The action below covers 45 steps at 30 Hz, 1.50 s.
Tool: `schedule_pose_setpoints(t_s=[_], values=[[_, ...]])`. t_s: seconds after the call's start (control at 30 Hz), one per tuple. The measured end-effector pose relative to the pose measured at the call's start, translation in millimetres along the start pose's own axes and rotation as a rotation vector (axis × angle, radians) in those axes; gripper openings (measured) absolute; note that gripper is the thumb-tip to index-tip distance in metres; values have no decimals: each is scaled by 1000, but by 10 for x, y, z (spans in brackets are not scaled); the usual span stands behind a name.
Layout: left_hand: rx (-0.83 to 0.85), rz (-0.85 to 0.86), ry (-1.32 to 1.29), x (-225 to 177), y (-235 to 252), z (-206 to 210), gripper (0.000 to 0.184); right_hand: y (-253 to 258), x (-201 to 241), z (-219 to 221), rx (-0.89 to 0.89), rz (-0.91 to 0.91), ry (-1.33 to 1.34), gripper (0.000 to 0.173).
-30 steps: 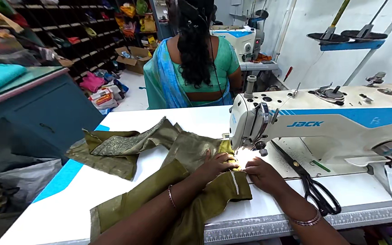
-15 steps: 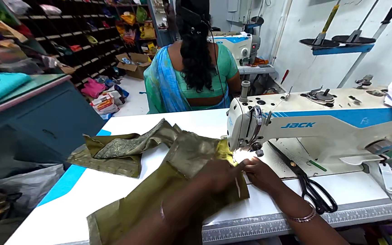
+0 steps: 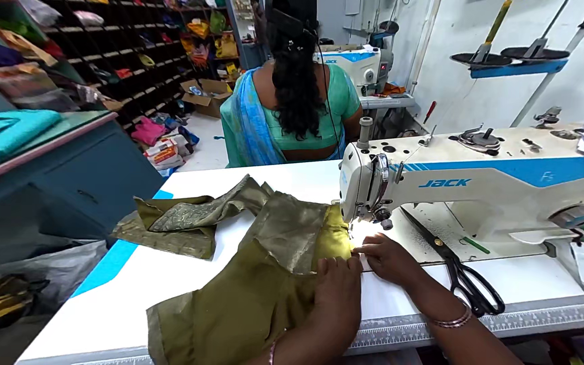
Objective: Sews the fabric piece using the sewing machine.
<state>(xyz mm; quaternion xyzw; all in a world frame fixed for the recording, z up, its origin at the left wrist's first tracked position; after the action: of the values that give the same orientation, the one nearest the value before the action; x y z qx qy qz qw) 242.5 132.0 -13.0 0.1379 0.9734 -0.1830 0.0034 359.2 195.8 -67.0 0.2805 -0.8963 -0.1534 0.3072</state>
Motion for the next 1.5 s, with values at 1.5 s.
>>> schedule_pose_setpoints(t_s=[1.5], values=[[-830, 329, -320, 340, -200, 8, 17, 16, -17, -16, 2, -17, 146, 11]])
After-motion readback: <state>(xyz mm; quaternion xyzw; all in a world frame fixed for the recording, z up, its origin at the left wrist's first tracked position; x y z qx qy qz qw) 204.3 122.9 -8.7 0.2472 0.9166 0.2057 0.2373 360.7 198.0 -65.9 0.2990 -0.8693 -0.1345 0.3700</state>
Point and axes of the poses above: each hand's wrist, its own y-axis towards the middle knuckle, its own z-axis out of the palm, x = y × z, the point moved 6 cm from there along y, towards the middle knuckle, and after that the axes turned 5 degrees about -x, right-handed, at the moved point
